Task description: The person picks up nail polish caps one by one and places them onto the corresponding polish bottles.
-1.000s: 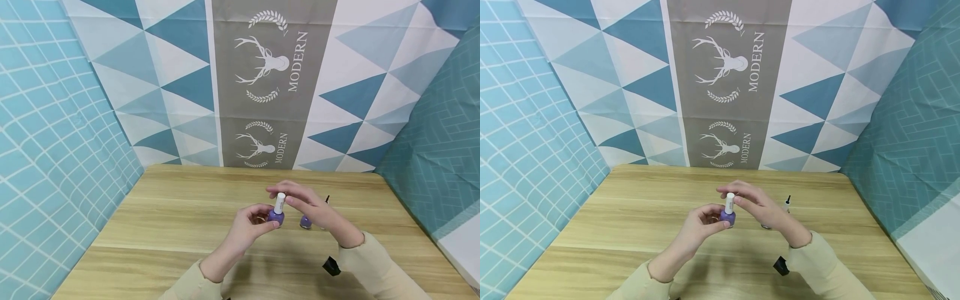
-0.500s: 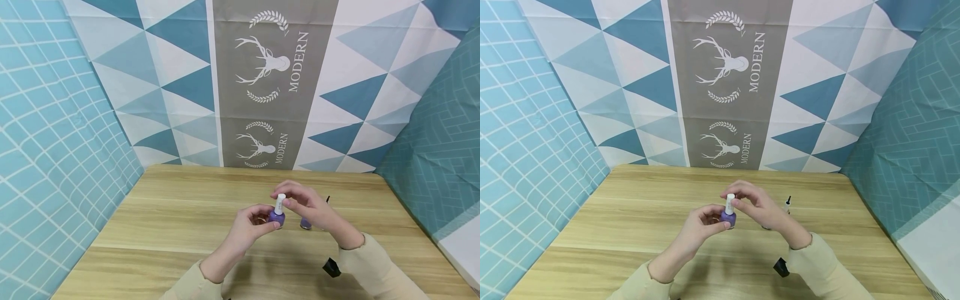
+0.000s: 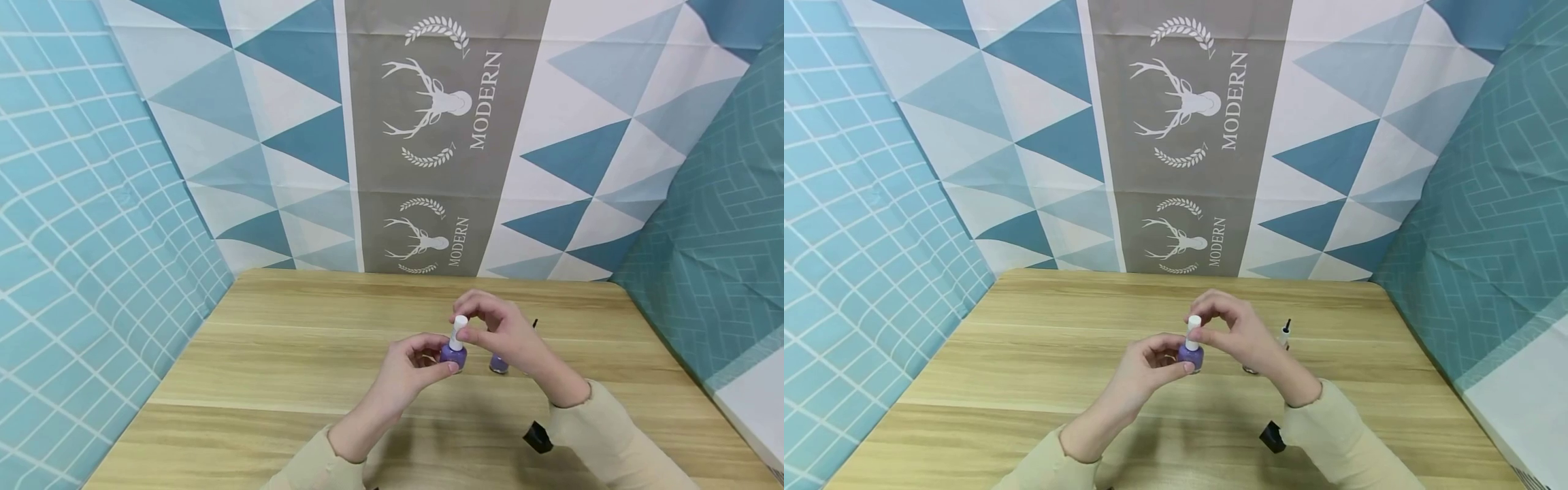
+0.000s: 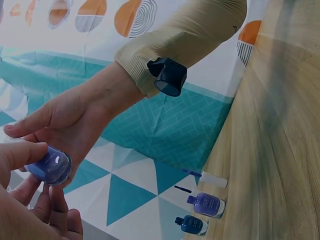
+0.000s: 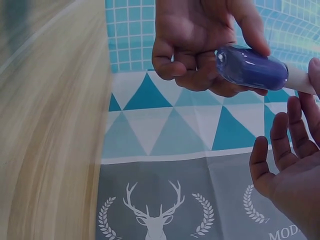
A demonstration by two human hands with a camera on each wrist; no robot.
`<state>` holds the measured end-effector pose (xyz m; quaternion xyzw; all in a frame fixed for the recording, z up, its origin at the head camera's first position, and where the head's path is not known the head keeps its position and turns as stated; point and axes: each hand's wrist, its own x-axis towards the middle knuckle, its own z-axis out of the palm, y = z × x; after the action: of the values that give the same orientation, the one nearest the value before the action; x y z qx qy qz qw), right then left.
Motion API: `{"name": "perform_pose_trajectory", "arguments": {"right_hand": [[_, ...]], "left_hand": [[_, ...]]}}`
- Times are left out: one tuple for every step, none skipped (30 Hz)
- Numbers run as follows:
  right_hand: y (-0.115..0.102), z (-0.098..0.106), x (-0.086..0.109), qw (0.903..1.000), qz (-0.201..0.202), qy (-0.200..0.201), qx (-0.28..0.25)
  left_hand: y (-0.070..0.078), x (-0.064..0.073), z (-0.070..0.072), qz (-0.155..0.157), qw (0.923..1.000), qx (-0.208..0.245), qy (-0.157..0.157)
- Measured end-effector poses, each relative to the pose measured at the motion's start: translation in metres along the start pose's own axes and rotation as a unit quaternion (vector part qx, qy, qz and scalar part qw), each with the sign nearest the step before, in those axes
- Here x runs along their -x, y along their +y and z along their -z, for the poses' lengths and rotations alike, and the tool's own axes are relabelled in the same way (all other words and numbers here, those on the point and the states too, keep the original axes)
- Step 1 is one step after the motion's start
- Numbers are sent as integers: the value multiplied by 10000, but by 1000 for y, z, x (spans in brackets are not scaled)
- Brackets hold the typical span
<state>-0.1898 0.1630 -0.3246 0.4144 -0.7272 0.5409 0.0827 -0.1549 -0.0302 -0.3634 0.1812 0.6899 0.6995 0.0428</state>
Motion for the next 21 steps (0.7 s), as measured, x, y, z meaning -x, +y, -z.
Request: {"name": "perform_pose_trajectory", "arguments": {"right_hand": [[0, 0, 0, 10000, -21, 40, -13], [1, -1, 0, 10000, -40, 74, -16], [1, -1, 0, 9999, -77, 99, -13], [1, -1, 0, 9999, -109, 119, -7], [1, -2, -1, 9999, -111, 127, 5], [1, -2, -1, 9998, -143, 130, 4], [1, -3, -1, 9998, -145, 125, -3], [1, -3, -2, 9998, -154, 109, -16], [1, -4, -2, 9999, -144, 87, -34], [1, -4, -3, 9999, -94, 64, -60], [2, -4, -3, 9999, -73, 39, -96], [2, -5, -3, 9999, -68, 16, -126], [2, -5, -4, 9999, -51, -11, -144], [2, -6, -4, 9999, -74, -35, -152], [2, -6, -4, 9998, -101, -63, -152], [2, -6, -3, 9998, -136, -91, -123], [1, -6, -3, 9997, -202, -117, -65], [0, -5, -2, 9996, -262, -142, 21], [0, -5, -2, 9993, -311, -188, 95], [-1, -4, -2, 9989, -352, -243, 173], [-2, -3, -1, 9987, -341, -322, 193]], "left_hand": [[0, 0, 0, -21, 10000, -18, 5], [0, 0, 0, -48, 10000, -41, 14], [-1, 0, -1, -73, 9999, -68, 21], [-1, 0, -1, -103, 9999, -85, 25], [-1, 0, -1, -124, 9999, -105, 24], [-1, 0, -1, -147, 9998, -126, 24], [-1, 0, -1, -171, 9997, -155, 23], [-1, 0, -1, -196, 9996, -182, 25], [-1, 0, -1, -207, 9996, -208, 18], [-1, 0, -1, -226, 9995, -227, 9], [-1, 0, -1, -245, 9994, -252, 3], [-1, 0, 0, -258, 9993, -270, -3], [-1, 0, 0, -268, 9992, -288, -11], [-1, 1, 0, -277, 9992, -301, -15], [-1, 1, 0, -279, 9991, -314, -20], [-1, 1, 1, -281, 9991, -330, -26], [-1, 1, 1, -282, 9990, -351, -30], [-1, 1, 2, -281, 9989, -371, -30], [-1, 1, 2, -278, 9988, -394, -23], [-1, 1, 3, -277, 9988, -414, -26], [-1, 2, 3, -278, 9986, -439, -26]]}}
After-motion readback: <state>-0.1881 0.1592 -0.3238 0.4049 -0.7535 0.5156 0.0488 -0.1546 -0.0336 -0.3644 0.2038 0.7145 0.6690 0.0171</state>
